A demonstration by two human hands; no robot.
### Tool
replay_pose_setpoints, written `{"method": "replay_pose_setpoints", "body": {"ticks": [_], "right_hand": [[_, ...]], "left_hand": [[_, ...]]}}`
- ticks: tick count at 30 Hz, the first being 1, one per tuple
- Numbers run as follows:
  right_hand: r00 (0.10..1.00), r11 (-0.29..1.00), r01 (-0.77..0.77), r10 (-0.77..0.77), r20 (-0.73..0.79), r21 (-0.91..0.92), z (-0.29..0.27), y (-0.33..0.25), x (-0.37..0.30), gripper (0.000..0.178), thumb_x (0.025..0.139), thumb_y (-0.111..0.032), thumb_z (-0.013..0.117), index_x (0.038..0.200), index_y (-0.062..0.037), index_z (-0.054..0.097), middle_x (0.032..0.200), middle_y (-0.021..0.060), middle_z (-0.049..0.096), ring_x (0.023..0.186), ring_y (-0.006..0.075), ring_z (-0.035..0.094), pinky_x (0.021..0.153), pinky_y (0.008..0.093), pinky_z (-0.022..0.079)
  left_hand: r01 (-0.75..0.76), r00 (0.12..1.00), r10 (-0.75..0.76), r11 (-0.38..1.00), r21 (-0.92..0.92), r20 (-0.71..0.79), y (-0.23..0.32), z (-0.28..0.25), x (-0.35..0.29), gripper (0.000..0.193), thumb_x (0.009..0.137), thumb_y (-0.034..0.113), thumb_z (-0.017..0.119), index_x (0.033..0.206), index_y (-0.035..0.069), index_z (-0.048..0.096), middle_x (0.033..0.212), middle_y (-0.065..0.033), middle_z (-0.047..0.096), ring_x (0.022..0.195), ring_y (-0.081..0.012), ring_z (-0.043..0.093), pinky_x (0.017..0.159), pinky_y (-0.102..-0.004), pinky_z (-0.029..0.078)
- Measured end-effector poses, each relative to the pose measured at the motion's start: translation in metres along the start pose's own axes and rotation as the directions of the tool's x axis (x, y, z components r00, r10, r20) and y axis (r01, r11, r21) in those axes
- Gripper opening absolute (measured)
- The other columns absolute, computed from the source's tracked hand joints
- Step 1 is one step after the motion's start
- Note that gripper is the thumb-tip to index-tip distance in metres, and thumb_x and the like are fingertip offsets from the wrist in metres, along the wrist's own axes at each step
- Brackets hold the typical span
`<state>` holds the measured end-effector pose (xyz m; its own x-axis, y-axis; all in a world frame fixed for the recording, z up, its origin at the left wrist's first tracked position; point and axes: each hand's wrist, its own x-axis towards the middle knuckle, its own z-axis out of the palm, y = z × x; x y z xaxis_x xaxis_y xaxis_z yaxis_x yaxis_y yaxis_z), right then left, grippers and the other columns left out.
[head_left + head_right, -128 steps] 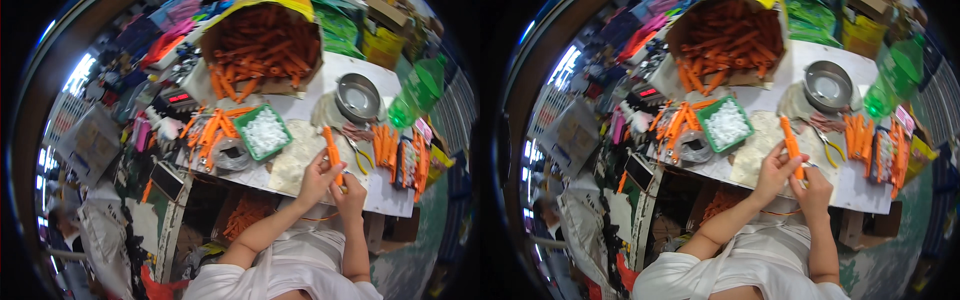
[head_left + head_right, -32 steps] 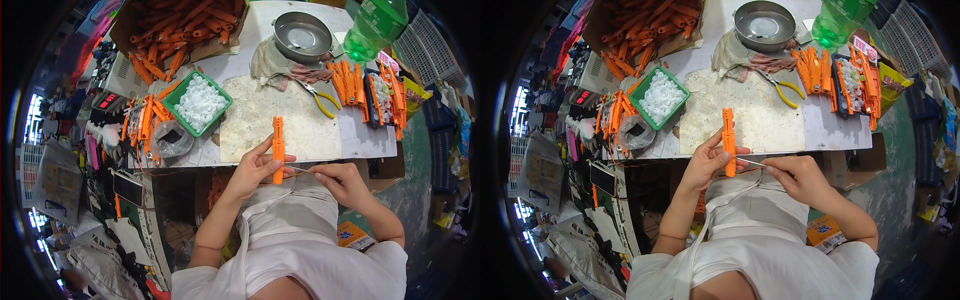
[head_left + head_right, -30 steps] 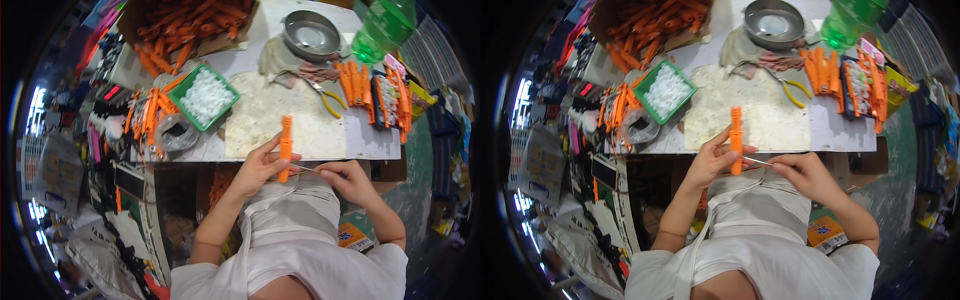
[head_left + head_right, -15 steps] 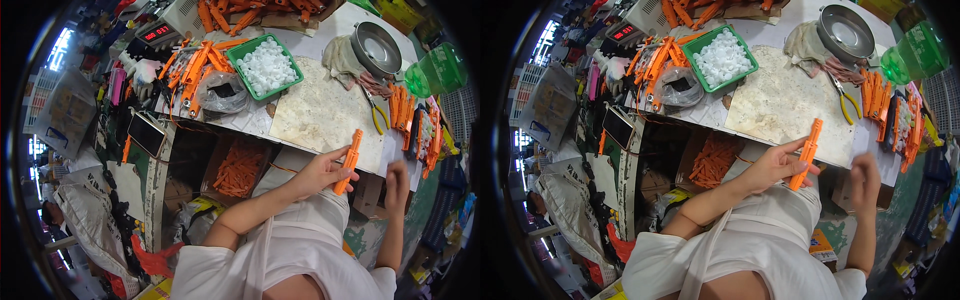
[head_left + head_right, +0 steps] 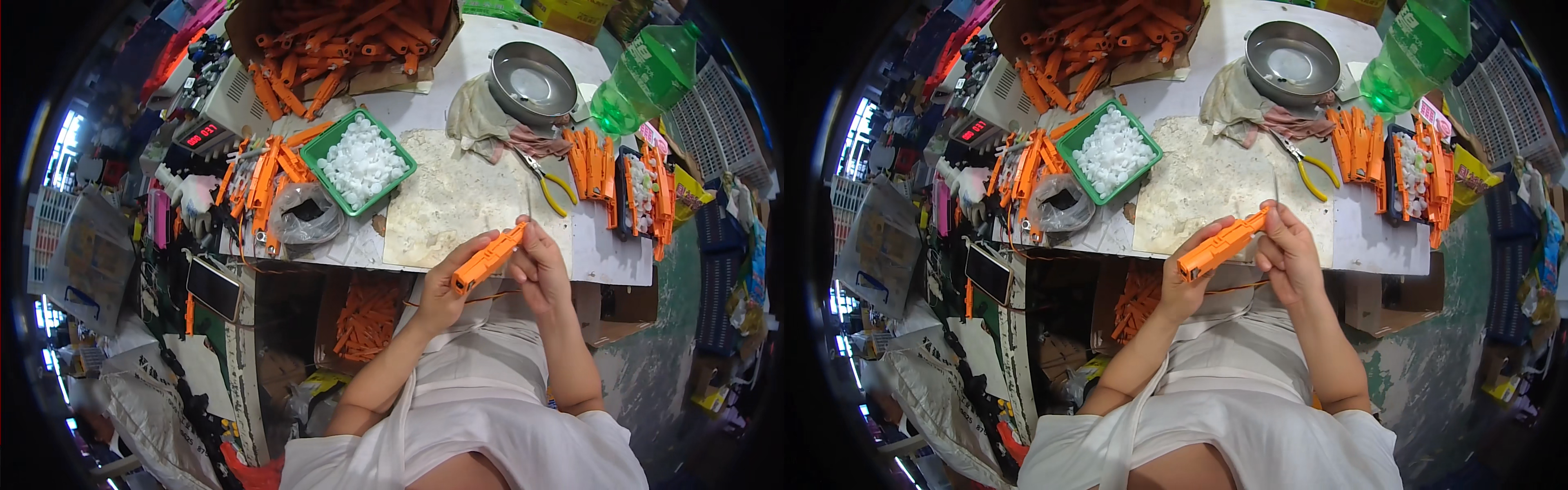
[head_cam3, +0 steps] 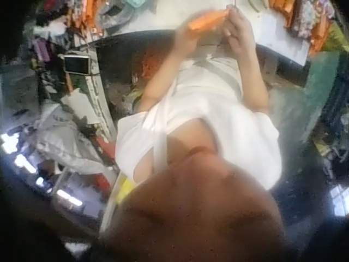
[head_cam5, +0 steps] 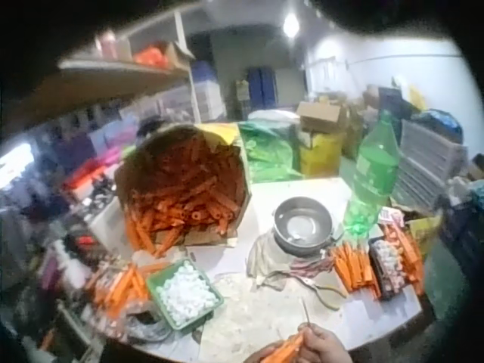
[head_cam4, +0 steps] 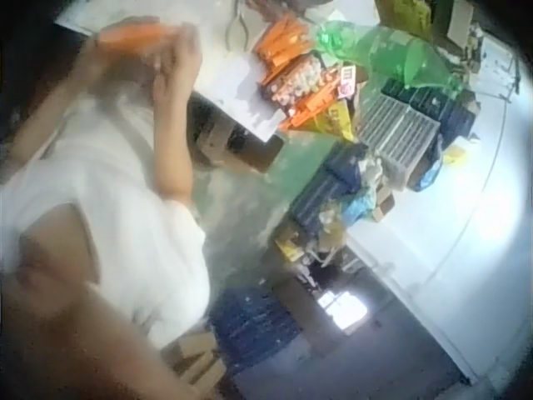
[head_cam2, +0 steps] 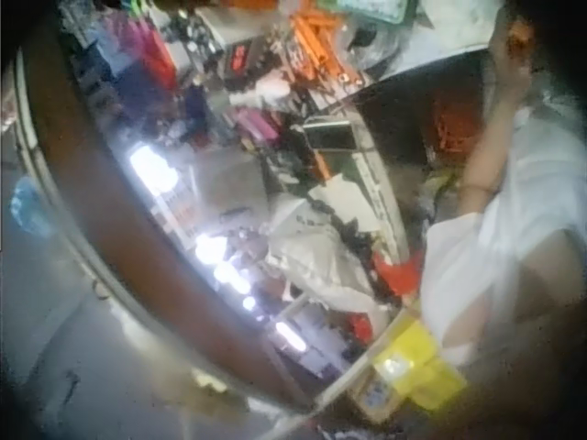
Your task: The person assembles small orange plastic components at a cluttered workbench. They use a screwdriver to manipulate internal parts and insert small white plastic pieces into the orange casings. The person handles the items one at a time, repeatedly picking up parts and tools to perform the assembly.
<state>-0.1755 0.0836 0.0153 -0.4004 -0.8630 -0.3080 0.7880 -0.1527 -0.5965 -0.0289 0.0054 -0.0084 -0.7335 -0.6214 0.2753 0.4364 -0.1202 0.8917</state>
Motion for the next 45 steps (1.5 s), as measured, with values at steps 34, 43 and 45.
{"method": "replay_pose_setpoints", "body": {"ticks": [34, 43, 45], "right_hand": [[0.690, -0.243, 0.576, -0.368, 0.624, -0.780, 0.035, -0.058, -0.057, 0.031, 0.075, -0.001, 0.071, 0.106, -0.0095, 0.069, 0.064, 0.0048, 0.054, 0.051, 0.0147, 0.051, 0.046, 0.0278, 0.039], [0.673, -0.321, 0.579, -0.331, 0.661, -0.750, 0.028, -0.055, -0.058, 0.033, 0.076, -0.002, 0.070, 0.108, -0.0096, 0.068, 0.061, 0.0044, 0.050, 0.048, 0.0154, 0.048, 0.044, 0.0283, 0.038], [0.647, -0.355, 0.584, -0.339, 0.683, -0.730, 0.027, -0.053, -0.057, 0.034, 0.076, -0.002, 0.070, 0.109, -0.0094, 0.068, 0.061, 0.0044, 0.049, 0.048, 0.0158, 0.048, 0.044, 0.0285, 0.038]], "left_hand": [[-0.046, 0.995, 0.079, 0.898, 0.437, -0.058, 0.032, -0.020, 0.013, 0.043, 0.096, 0.034, 0.051, 0.115, -0.004, 0.054, 0.103, -0.0075, 0.056, 0.092, -0.0139, 0.054, 0.083, -0.0246, 0.042], [-0.047, 0.996, 0.076, 0.865, 0.499, -0.038, 0.039, -0.022, 0.012, 0.039, 0.097, 0.031, 0.048, 0.115, -0.003, 0.055, 0.099, -0.0096, 0.059, 0.088, -0.0164, 0.057, 0.078, -0.0261, 0.045], [-0.029, 0.997, 0.062, 0.879, 0.476, -0.055, 0.038, -0.020, 0.012, 0.042, 0.097, 0.034, 0.048, 0.114, -0.004, 0.055, 0.098, -0.0073, 0.058, 0.088, -0.0139, 0.054, 0.079, -0.0242, 0.042]]}}
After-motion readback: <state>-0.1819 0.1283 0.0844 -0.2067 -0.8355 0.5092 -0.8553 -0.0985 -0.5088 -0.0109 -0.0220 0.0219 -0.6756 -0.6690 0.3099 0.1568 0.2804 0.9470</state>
